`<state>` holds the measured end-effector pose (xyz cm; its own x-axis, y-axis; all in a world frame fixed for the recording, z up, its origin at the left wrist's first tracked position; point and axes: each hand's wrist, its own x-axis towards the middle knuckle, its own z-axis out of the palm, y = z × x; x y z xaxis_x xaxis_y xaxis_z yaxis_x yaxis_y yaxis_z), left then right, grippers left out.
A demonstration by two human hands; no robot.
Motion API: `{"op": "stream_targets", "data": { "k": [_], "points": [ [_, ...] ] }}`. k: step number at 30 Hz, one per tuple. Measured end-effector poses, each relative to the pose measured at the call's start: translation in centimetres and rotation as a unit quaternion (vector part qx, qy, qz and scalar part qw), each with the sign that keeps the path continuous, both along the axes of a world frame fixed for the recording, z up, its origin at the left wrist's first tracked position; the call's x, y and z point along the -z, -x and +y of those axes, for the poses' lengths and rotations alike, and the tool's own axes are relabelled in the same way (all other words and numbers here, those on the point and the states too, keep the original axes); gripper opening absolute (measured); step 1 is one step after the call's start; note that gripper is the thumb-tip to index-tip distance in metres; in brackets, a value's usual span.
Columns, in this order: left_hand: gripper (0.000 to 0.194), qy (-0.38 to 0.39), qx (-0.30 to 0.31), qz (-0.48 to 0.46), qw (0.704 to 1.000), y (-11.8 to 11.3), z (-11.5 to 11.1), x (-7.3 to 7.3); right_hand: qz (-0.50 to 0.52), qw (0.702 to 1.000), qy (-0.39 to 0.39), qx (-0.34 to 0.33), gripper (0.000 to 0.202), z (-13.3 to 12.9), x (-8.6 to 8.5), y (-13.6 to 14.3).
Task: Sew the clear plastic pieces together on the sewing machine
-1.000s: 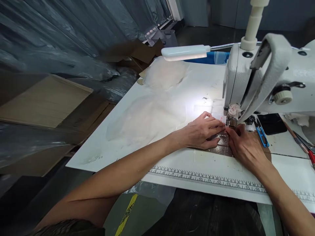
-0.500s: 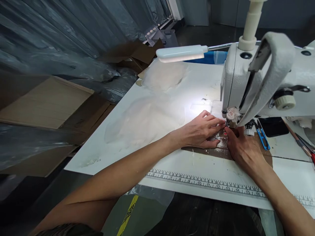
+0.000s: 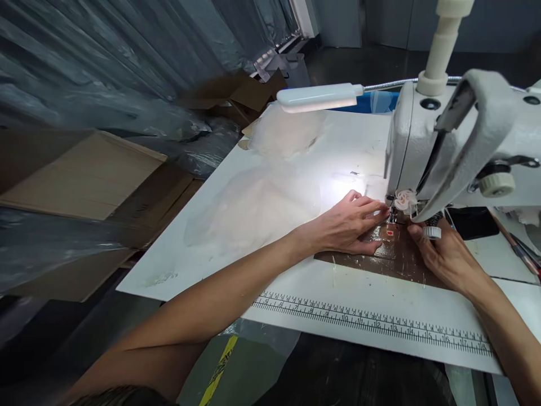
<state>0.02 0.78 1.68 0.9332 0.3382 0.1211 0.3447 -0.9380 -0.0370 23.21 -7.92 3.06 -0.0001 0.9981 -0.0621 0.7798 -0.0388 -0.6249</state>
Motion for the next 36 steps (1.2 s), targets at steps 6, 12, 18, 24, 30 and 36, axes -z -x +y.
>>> {"op": "stream_targets", "data": {
  "k": [6,12,18,24,30,36],
  "points": [
    [0.060,0.014,-0.011,-0.022,1.000,0.2,0.2,0.5,0.031,0.998,-0.053,0.031,0.052,-1.4,1.9,0.1],
    [0.058,0.032,-0.026,-0.055,0.998,0.4,0.2,0.8,0.023,0.995,-0.099,0.023,0.035,-1.3,1.9,0.8],
    [0.059,0.031,-0.068,-0.048,0.996,0.4,-0.3,0.5,0.015,0.994,-0.103,0.022,0.034,-1.2,2.0,0.7],
    [0.060,0.021,-0.107,-0.038,0.993,0.5,-1.1,0.4,0.031,0.992,-0.121,0.031,0.035,-1.4,3.0,0.6],
    [0.062,-0.010,-0.108,-0.070,0.992,0.7,-1.5,1.1,0.035,0.991,-0.129,0.031,0.032,-1.6,3.2,0.7],
    [0.061,-0.088,-0.128,-0.116,0.981,0.6,-1.7,1.8,0.016,0.989,-0.141,0.046,0.038,-1.5,3.6,0.6]
  ]
}}
